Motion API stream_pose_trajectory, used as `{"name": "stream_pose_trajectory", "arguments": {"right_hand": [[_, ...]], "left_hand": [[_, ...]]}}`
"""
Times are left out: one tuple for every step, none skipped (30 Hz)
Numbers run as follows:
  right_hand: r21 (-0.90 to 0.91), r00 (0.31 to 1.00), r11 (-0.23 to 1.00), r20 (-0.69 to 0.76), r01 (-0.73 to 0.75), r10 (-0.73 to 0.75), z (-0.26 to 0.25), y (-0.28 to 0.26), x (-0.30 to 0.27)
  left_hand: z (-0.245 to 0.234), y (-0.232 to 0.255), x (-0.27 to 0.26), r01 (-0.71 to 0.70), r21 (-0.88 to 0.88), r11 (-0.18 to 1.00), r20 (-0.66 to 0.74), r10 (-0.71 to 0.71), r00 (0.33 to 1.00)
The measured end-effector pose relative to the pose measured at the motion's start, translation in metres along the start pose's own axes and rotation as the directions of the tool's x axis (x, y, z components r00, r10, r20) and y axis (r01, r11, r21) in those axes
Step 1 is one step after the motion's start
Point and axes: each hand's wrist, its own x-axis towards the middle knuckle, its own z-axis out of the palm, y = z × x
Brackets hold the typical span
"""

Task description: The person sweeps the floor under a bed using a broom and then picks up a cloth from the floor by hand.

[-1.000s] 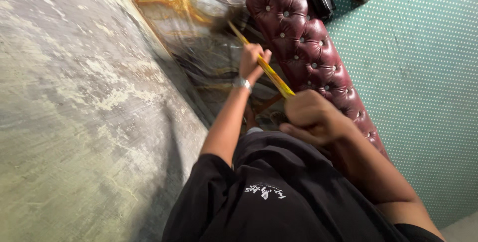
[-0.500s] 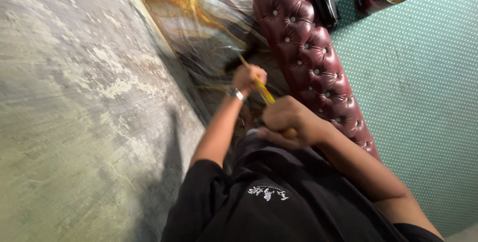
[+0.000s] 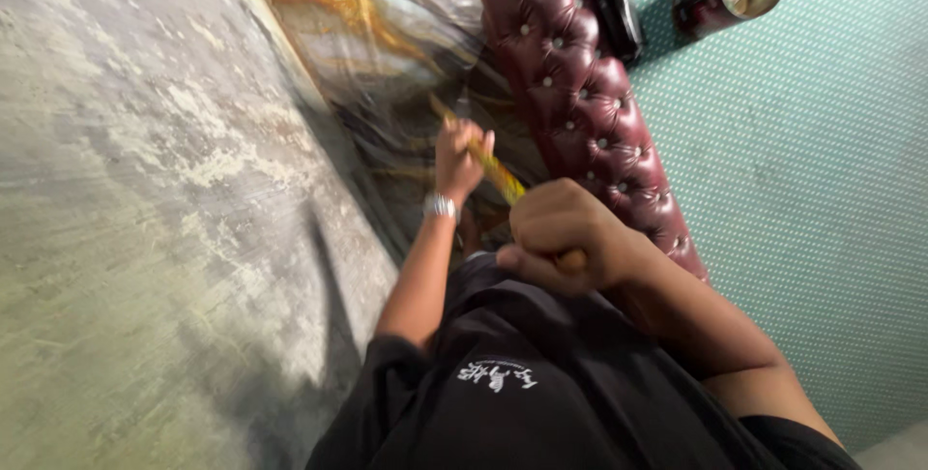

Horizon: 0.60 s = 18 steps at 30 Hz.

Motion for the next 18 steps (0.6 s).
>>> {"name": "stream_pose_trajectory", "arguments": {"right_hand": [[0.066,1.000,0.998,0.029,0.009,-0.011,-0.003,-0.008,0.005],[0.070,0.999,0.997,0.033,0.012,-0.014,-0.003,-0.012,0.010],[0.078,0.999,0.997,0.052,0.006,-0.010,-0.002,-0.014,0.014],[0.090,0.997,0.996,0.078,0.001,-0.008,0.000,-0.013,0.018],[0.098,0.996,0.995,0.088,0.007,-0.015,0.003,-0.009,0.022],[0.145,0.995,0.988,0.088,-0.053,0.040,0.008,-0.001,0.029],[0.191,0.991,0.975,0.091,-0.112,0.096,0.013,0.007,0.033],[0.195,0.991,0.975,0.100,-0.106,0.088,0.019,0.013,0.034],[0.165,0.992,0.983,0.112,-0.081,0.063,0.026,0.021,0.035],[0.139,0.991,0.988,0.124,-0.060,0.043,0.034,0.027,0.033],[0.147,0.990,0.987,0.133,-0.060,0.040,0.043,0.035,0.032],[0.065,0.986,0.996,0.155,-0.063,0.053,0.051,0.044,0.032],[-0.017,0.982,0.998,0.176,-0.064,0.066,0.058,0.051,0.031],[-0.015,0.981,0.998,0.183,-0.061,0.062,0.062,0.056,0.031],[-0.040,0.984,0.999,0.177,-0.004,0.011,0.065,0.060,0.032],[-0.064,0.984,0.997,0.174,0.052,-0.040,0.066,0.062,0.033],[-0.061,0.982,0.997,0.181,0.054,-0.042,0.065,0.064,0.035],[-0.070,0.982,0.993,0.173,0.093,-0.079,0.063,0.063,0.037]], "left_hand": [[-0.002,0.012,-0.010,0.033,0.016,0.999,0.002,-0.033,0.999],[-0.006,0.020,-0.022,0.072,0.043,0.996,0.006,-0.072,0.997],[-0.009,0.023,-0.033,0.074,0.048,0.996,0.003,-0.075,0.997],[-0.012,0.023,-0.044,0.103,0.096,0.990,0.025,-0.106,0.994],[-0.013,0.019,-0.053,0.131,0.144,0.981,0.045,-0.138,0.989],[-0.015,0.011,-0.057,0.135,0.153,0.979,0.032,-0.142,0.989],[-0.018,0.001,-0.061,0.115,0.167,0.979,-0.008,-0.115,0.993],[-0.022,-0.009,-0.065,0.094,0.181,0.979,-0.046,-0.087,0.995],[-0.026,-0.026,-0.062,0.091,0.247,0.965,-0.057,-0.079,0.995],[-0.028,-0.045,-0.056,0.093,0.311,0.946,-0.064,-0.077,0.995],[-0.030,-0.062,-0.050,0.102,0.306,0.947,-0.062,-0.087,0.994],[-0.031,-0.079,-0.041,0.104,0.300,0.948,-0.056,-0.091,0.994],[-0.032,-0.092,-0.035,0.098,0.300,0.949,-0.083,-0.076,0.994],[-0.031,-0.103,-0.027,0.093,0.298,0.950,-0.114,-0.061,0.992],[-0.029,-0.113,-0.017,0.097,0.301,0.949,-0.120,-0.063,0.991],[-0.028,-0.120,-0.008,0.165,0.247,0.955,-0.115,-0.140,0.984],[-0.028,-0.122,0.001,0.232,0.192,0.954,-0.106,-0.215,0.971],[-0.029,-0.121,0.008,0.240,0.194,0.951,-0.108,-0.222,0.969]]}}
